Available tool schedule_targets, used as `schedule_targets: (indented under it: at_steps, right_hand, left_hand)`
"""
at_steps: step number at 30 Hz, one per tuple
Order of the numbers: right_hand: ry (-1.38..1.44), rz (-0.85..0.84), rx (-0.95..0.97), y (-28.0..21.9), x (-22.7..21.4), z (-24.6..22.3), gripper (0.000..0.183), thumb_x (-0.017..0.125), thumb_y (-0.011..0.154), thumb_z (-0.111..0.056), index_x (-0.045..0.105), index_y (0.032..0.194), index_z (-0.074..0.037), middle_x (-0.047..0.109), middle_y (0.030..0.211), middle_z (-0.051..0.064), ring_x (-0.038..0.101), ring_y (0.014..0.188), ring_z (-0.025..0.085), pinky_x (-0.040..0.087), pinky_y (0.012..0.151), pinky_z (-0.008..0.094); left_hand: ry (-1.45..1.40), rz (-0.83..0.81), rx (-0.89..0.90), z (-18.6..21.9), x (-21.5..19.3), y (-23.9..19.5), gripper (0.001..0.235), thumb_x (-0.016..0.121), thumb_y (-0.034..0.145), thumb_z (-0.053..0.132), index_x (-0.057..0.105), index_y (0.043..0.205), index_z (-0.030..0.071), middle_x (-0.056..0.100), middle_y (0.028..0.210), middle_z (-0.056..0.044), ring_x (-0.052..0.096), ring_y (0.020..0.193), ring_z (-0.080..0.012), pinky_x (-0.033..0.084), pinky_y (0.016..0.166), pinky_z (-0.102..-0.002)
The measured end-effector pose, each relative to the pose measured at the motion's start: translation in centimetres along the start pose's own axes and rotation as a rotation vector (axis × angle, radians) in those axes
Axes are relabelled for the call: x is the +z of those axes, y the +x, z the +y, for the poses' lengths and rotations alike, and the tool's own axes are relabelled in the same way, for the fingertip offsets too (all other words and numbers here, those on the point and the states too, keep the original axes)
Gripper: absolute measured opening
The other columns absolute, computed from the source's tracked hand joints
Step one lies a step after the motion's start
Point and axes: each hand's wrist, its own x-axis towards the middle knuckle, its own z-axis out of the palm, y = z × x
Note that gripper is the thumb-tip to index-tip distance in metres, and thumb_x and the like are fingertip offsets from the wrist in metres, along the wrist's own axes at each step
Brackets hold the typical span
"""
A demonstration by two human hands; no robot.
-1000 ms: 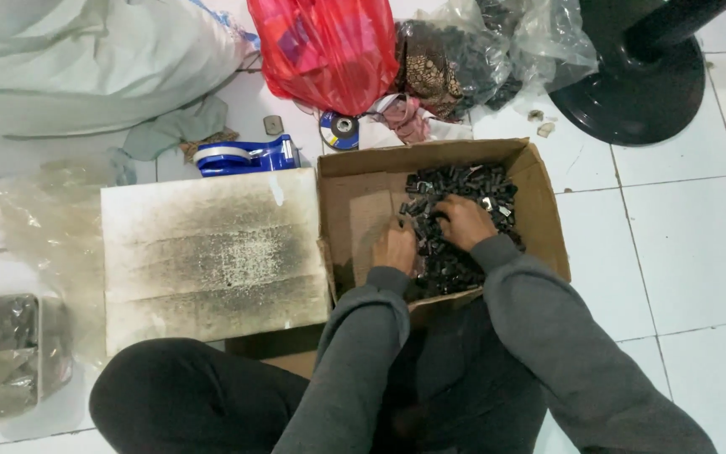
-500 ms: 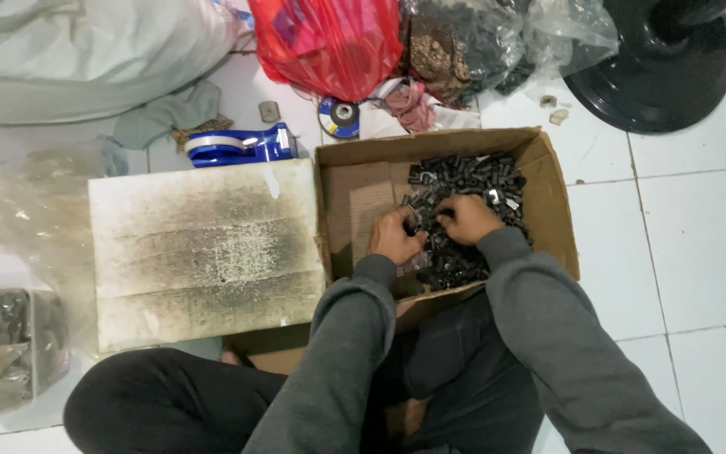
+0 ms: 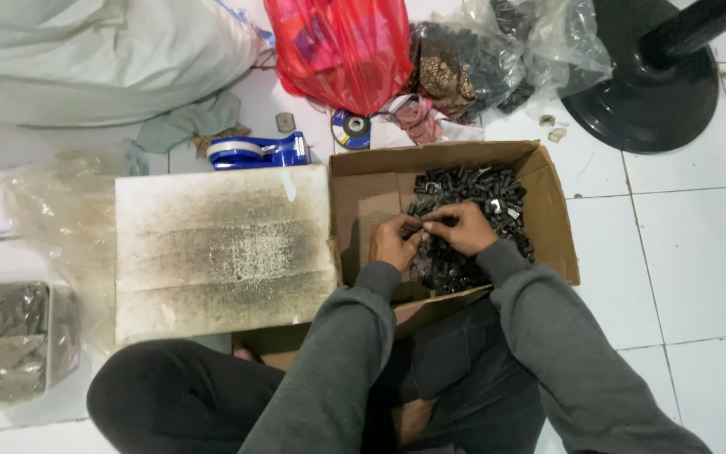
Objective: The person sits on the floor and picks small black plastic clips from a cardboard box. They connect the clips together by hand to form a chain and place the assembled chain on a white board next to them.
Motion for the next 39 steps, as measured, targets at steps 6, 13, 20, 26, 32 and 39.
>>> schedule_targets:
  at_steps: [6,13,20,26,32,39]
  right_hand:
    - [-0.108,0.186,-0.014,2.2,0.3,3.6,0.018,0.08,0.1,-0.018,0.079,0.113,-0.005,0.078,0.103,0.022,0.072,0.105,0.045,0.059,0.087,0.056]
    - [-0.83,-0.091,0.069,2.9,3.3,5.5,0.029,0.075,0.093,-0.019,0.077,0.122,-0.014,0.071,0.122,0.016,0.074,0.105,0.037,0.067,0.087,0.05]
    - [-1.052,-0.04,-0.138,2.9,3.7,5.5,0.018,0.072,0.094,-0.021,0.08,0.11,-0.017,0.064,0.128,0.016,0.074,0.097,0.039,0.066,0.083,0.051]
    - [-0.807,0.083,-0.19,3.7,2.7,8.5,0.017,0.077,0.087,-0.025,0.081,0.102,-0.019,0.072,0.107,0.009,0.075,0.092,0.038,0.064,0.079,0.046]
    - [-0.24,0.305,-0.084,1.6,2.9,3.0,0.022,0.082,0.092,-0.017,0.078,0.111,-0.006,0.076,0.096,0.018,0.073,0.094,0.041,0.062,0.075,0.052]
    - [0.451,0.341,-0.163,-4.6,11.0,-14.3,0.025,0.09,0.085,-0.003,0.08,0.109,0.001,0.077,0.079,0.02,0.073,0.071,0.018,0.064,0.066,0.033]
  left_hand:
    - [0.461,0.051,0.032,2.1,-1.8,0.5,0.03,0.066,0.101,0.02,0.074,0.129,0.012,0.072,0.121,-0.021,0.066,0.12,-0.0428,0.056,0.101,-0.058]
    - [0.459,-0.059,-0.077,5.6,-6.7,-3.8,0.028,0.064,0.1,0.021,0.066,0.126,0.01,0.072,0.117,-0.021,0.072,0.113,-0.0429,0.061,0.091,-0.054]
    - [0.576,-0.092,0.165,6.9,-7.6,-6.6,0.027,0.07,0.092,0.01,0.068,0.119,0.009,0.072,0.106,-0.02,0.075,0.099,-0.0437,0.064,0.081,-0.054]
    - [0.191,0.122,0.271,4.0,-7.7,-6.0,0.016,0.075,0.092,0.005,0.071,0.107,0.006,0.072,0.094,-0.017,0.076,0.09,-0.0382,0.066,0.071,-0.045]
    - [-0.188,0.251,0.224,5.2,-10.2,-8.0,0.021,0.083,0.089,0.004,0.073,0.108,0.003,0.073,0.097,-0.019,0.076,0.092,-0.0376,0.066,0.072,-0.043]
    - [-0.199,0.351,0.386,5.7,-15.3,-10.5,0.016,0.087,0.09,0.009,0.08,0.104,0.011,0.073,0.089,-0.01,0.076,0.084,-0.0317,0.067,0.063,-0.036]
